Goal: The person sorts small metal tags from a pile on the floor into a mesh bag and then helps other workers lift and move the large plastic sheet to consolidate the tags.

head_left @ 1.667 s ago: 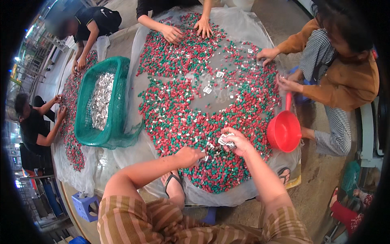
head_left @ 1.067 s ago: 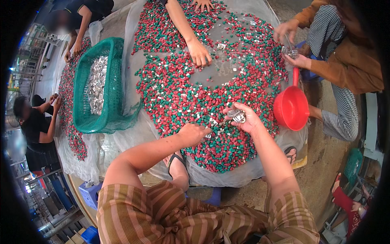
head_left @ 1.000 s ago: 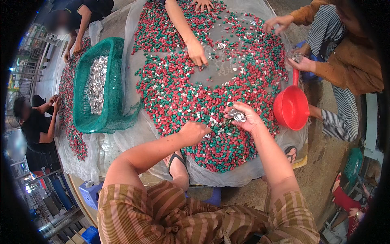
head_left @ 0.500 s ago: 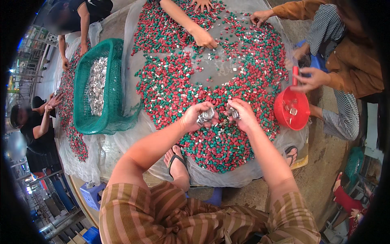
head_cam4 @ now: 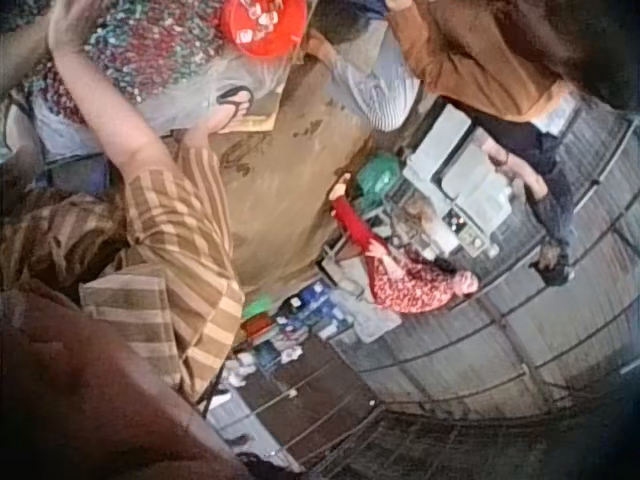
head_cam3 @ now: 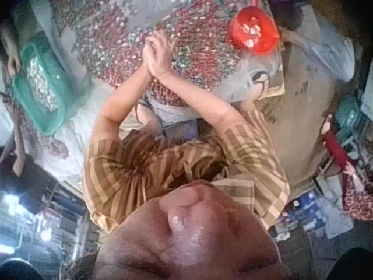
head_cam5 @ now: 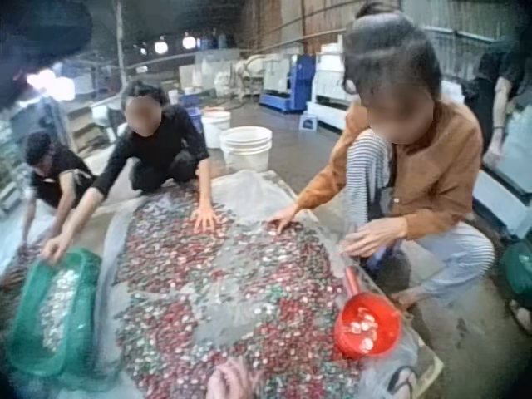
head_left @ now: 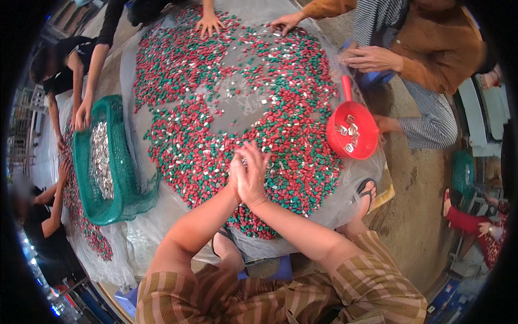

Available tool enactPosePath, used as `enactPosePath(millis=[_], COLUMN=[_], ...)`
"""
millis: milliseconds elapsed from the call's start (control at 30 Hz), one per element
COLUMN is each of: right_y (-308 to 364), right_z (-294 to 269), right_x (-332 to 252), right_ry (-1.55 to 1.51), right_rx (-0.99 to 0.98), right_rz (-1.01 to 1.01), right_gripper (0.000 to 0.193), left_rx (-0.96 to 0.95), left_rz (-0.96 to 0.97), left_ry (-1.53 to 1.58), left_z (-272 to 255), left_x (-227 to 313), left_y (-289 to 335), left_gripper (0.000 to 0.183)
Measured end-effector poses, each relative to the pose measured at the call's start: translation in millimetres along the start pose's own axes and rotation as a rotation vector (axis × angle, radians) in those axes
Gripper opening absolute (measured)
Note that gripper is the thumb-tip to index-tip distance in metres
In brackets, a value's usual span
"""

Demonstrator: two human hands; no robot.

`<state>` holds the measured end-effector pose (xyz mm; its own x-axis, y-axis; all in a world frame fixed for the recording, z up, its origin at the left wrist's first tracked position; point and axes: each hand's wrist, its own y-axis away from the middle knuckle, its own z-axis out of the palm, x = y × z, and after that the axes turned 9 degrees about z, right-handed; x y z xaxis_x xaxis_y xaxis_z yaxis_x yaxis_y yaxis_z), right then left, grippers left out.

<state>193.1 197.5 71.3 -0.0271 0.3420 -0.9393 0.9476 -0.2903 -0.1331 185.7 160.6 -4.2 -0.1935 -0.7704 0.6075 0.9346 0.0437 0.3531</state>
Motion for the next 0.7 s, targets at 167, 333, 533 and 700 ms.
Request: enactPosePath(millis=[167, 333, 533, 700], right_y=[-11, -58, -63, -51], right_z=[-16, -33, -51, -61], right_x=[-10, 23, 76, 85], right_ry=[-0.176, -0.102, 0.367, 0.681], right_rx=[-0.075, 0.059, -0.164, -0.508], right_rz=[-0.051, -0.049, 0.01, -0.104], right_gripper=[0.023, 0.008, 0.009, 0.011], left_rx=[0.071, 0.03, 0.055, 0.638], left_rz=[-0.276, -0.068, 0.462, 0.725], left_ry=[0.21, 0.135, 0.027, -0.352], left_z=[21, 2, -76, -172], left_x=[62, 165, 321, 428], left_y=[-8, -29, -47, -46], left_gripper=[0.031, 0.03, 0.041, 0.037])
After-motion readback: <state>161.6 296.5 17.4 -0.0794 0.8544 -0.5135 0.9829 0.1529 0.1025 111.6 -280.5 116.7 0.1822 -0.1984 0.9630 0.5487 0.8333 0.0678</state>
